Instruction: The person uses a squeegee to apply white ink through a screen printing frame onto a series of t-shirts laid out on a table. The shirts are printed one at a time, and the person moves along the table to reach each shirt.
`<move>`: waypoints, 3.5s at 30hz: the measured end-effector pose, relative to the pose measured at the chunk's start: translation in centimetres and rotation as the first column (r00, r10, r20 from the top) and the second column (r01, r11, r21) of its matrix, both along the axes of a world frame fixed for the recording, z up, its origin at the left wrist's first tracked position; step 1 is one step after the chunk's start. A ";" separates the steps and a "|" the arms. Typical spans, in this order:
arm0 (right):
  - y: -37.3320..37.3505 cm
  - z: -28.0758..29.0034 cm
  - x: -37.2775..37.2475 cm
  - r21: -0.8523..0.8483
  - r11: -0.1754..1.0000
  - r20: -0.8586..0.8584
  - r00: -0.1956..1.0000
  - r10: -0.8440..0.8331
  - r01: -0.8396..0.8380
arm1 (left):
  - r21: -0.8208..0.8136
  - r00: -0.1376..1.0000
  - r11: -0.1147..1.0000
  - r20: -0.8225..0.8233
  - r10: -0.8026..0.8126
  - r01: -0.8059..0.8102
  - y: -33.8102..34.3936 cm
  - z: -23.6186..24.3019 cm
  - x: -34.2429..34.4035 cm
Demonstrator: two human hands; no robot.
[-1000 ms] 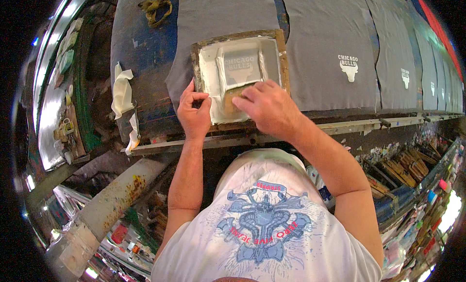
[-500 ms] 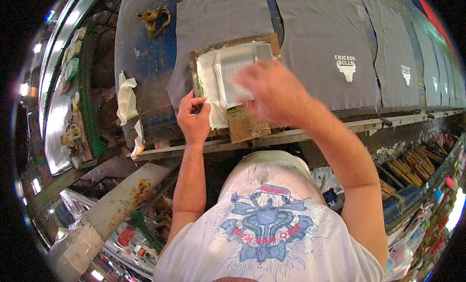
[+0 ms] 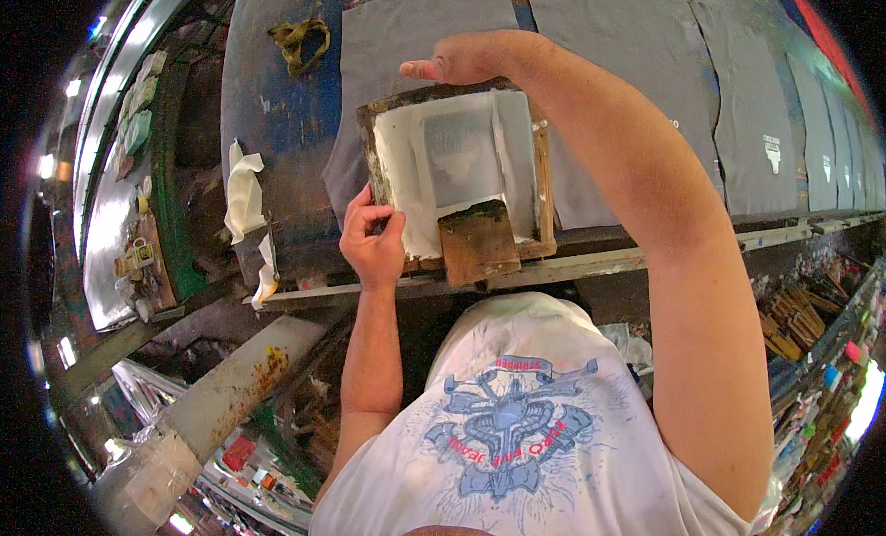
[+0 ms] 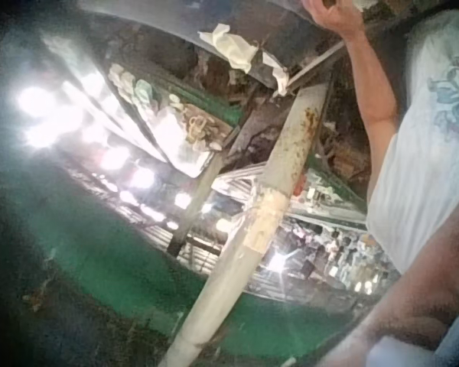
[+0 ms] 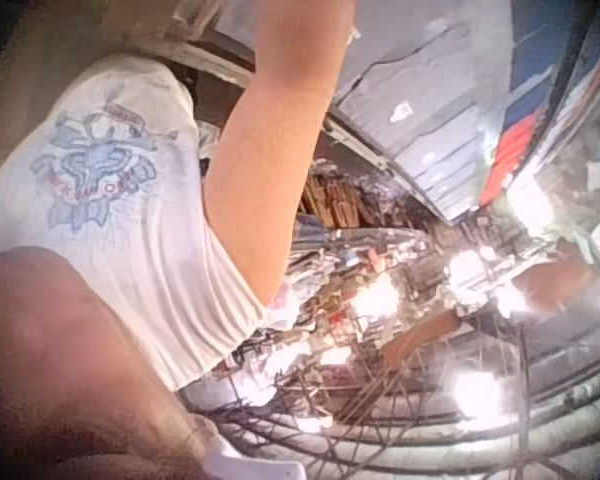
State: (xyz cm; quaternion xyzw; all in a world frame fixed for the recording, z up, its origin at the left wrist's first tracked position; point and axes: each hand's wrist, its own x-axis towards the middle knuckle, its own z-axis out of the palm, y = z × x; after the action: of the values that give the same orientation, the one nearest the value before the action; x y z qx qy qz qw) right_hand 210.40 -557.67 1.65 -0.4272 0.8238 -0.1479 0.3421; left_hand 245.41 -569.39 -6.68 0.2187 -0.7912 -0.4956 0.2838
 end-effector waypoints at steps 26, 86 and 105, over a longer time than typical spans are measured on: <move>22.2 9.2 14.3 -0.499 0.499 0.453 0.704 -0.547 0.708 | 0.414 0.845 0.848 -0.269 0.462 -0.332 -12.7 17.3 19.5; 117.9 13.7 40.0 -0.360 -0.858 0.919 -0.021 -0.394 0.367 | 0.528 0.375 0.185 -0.279 -0.884 0.829 109.2 21.0 -18.3; 159.8 18.4 23.1 -0.410 -0.777 0.905 0.109 -0.411 0.477 | 0.459 0.410 0.228 -0.350 -0.842 0.859 147.1 24.4 -29.6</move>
State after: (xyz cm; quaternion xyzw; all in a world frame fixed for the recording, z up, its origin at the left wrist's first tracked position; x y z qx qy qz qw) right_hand 233.51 -397.86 20.05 0.1831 0.4519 -0.8368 -0.2489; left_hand 215.82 -422.24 17.70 -0.1789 -0.5847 -0.7847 -0.1021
